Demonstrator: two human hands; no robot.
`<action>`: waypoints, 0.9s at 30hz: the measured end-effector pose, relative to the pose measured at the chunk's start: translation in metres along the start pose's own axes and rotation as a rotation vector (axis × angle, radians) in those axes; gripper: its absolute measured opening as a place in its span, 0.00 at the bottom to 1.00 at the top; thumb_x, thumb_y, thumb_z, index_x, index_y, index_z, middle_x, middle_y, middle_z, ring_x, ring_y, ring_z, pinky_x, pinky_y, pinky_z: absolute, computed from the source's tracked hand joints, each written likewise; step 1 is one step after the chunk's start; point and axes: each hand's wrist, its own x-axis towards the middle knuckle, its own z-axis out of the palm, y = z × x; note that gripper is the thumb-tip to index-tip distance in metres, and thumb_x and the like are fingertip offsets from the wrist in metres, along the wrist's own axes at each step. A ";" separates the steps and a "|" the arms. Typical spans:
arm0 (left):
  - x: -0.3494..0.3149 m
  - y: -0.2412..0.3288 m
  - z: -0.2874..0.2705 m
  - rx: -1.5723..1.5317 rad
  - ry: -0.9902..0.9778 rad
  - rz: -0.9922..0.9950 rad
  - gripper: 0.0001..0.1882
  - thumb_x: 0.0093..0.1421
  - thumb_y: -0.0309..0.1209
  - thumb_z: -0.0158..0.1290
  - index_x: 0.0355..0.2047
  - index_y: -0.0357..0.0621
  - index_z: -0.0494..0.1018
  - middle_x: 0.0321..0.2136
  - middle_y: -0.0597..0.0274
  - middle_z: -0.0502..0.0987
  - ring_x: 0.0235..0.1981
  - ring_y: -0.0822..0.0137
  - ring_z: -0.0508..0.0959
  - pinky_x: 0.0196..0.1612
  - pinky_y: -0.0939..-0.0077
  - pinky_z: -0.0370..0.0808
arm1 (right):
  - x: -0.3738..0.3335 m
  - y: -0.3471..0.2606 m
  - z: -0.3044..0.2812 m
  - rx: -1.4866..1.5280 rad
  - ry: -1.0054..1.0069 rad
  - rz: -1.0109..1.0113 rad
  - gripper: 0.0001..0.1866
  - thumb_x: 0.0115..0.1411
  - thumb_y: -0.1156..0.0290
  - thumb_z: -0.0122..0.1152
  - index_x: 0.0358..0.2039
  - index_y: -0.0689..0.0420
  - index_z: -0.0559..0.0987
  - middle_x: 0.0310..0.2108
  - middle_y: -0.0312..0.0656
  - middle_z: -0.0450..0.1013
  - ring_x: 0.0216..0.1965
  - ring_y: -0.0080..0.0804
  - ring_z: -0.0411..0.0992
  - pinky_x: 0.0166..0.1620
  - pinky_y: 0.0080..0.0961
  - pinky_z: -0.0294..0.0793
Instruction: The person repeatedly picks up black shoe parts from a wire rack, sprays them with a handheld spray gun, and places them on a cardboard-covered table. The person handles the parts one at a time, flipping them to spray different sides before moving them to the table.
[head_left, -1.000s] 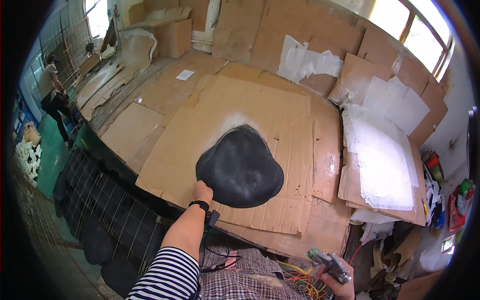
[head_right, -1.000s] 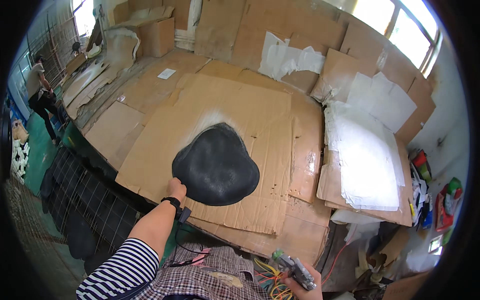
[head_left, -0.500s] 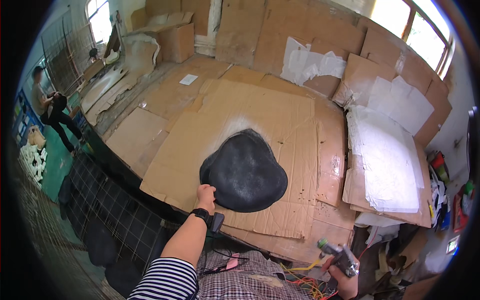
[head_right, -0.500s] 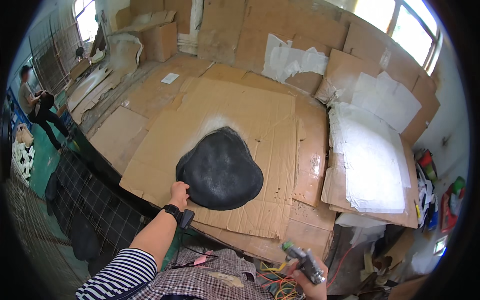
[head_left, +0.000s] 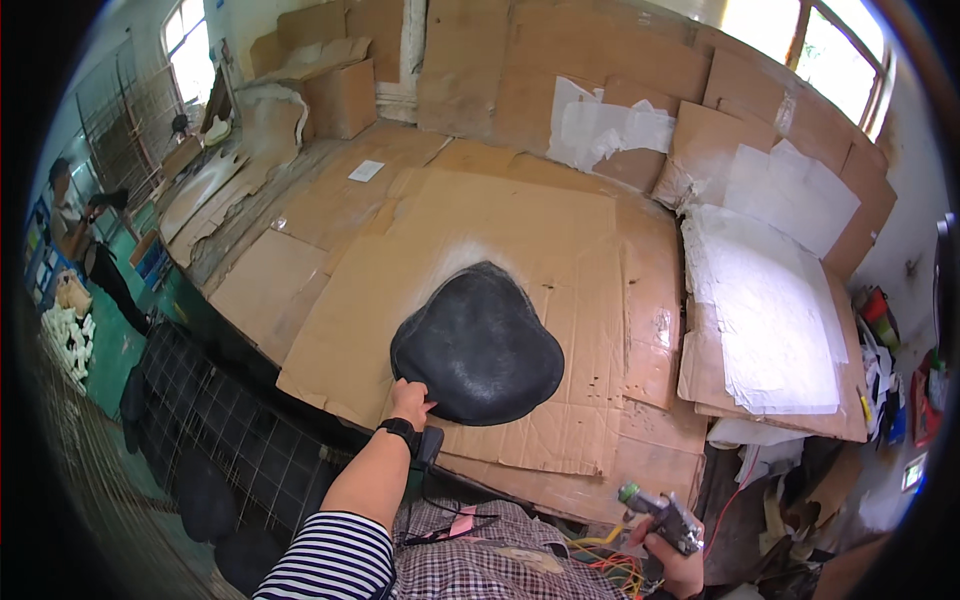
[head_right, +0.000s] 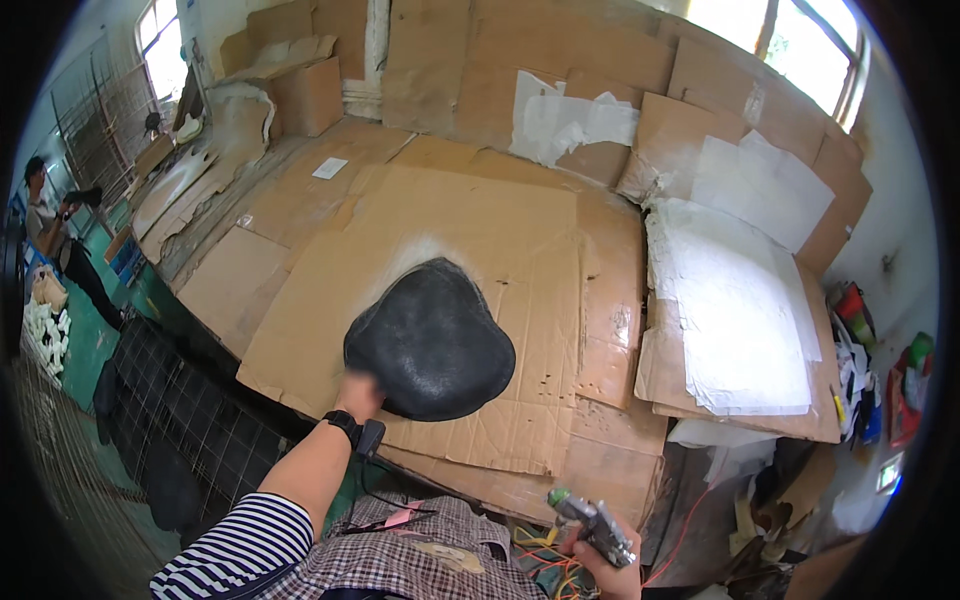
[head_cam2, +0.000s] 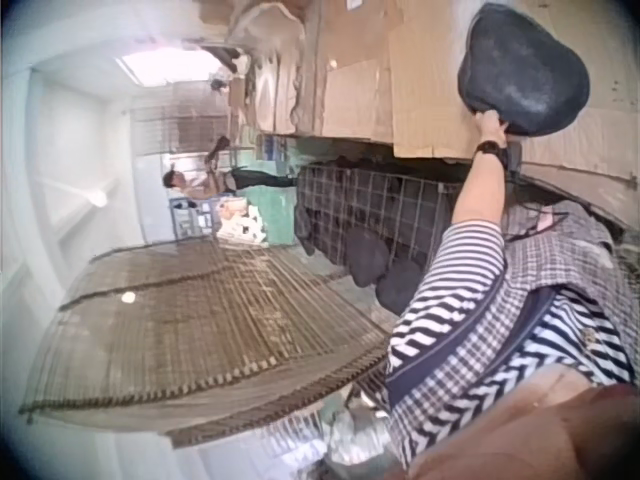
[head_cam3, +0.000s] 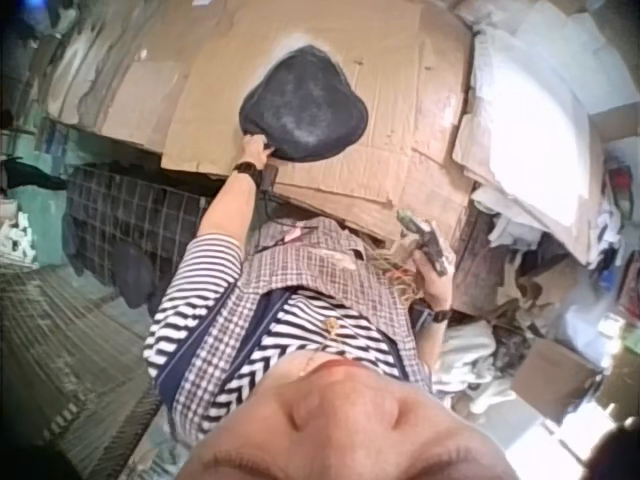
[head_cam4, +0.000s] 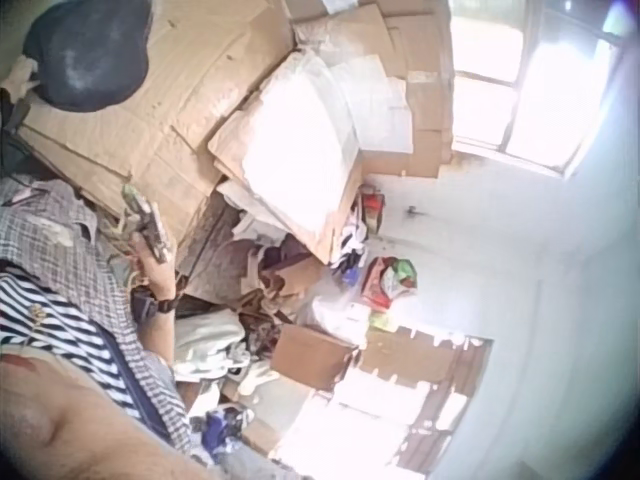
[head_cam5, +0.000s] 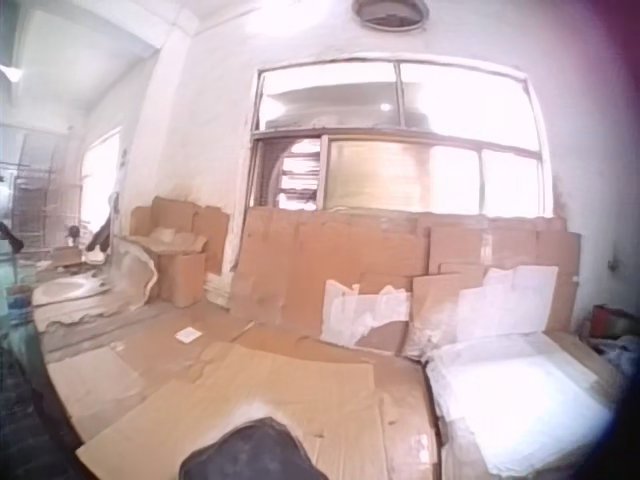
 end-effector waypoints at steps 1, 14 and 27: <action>-0.003 0.009 0.008 0.004 -0.013 0.016 0.22 0.48 0.16 0.44 0.46 0.43 0.63 0.39 0.54 0.70 0.40 0.55 0.72 0.41 0.53 0.73 | 0.003 -0.003 0.011 0.067 0.073 -0.002 0.25 0.49 0.74 0.60 0.49 0.66 0.69 0.26 0.45 0.73 0.29 0.35 0.74 0.38 0.30 0.73; -0.100 0.203 0.089 -0.520 -0.662 0.376 0.19 0.50 0.14 0.44 0.43 0.44 0.65 0.40 0.56 0.73 0.39 0.62 0.75 0.43 0.61 0.75 | 0.015 0.016 0.021 -0.029 -0.114 -0.045 0.24 0.51 0.77 0.61 0.51 0.62 0.71 0.32 0.37 0.74 0.30 0.24 0.70 0.35 0.21 0.69; -0.174 0.226 -0.149 -0.619 -0.243 0.625 0.18 0.51 0.15 0.44 0.41 0.44 0.70 0.34 0.63 0.76 0.37 0.64 0.77 0.41 0.68 0.77 | 0.066 0.043 0.086 -0.016 -0.536 0.133 0.33 0.48 0.80 0.61 0.57 0.63 0.64 0.33 0.44 0.74 0.36 0.33 0.74 0.44 0.31 0.74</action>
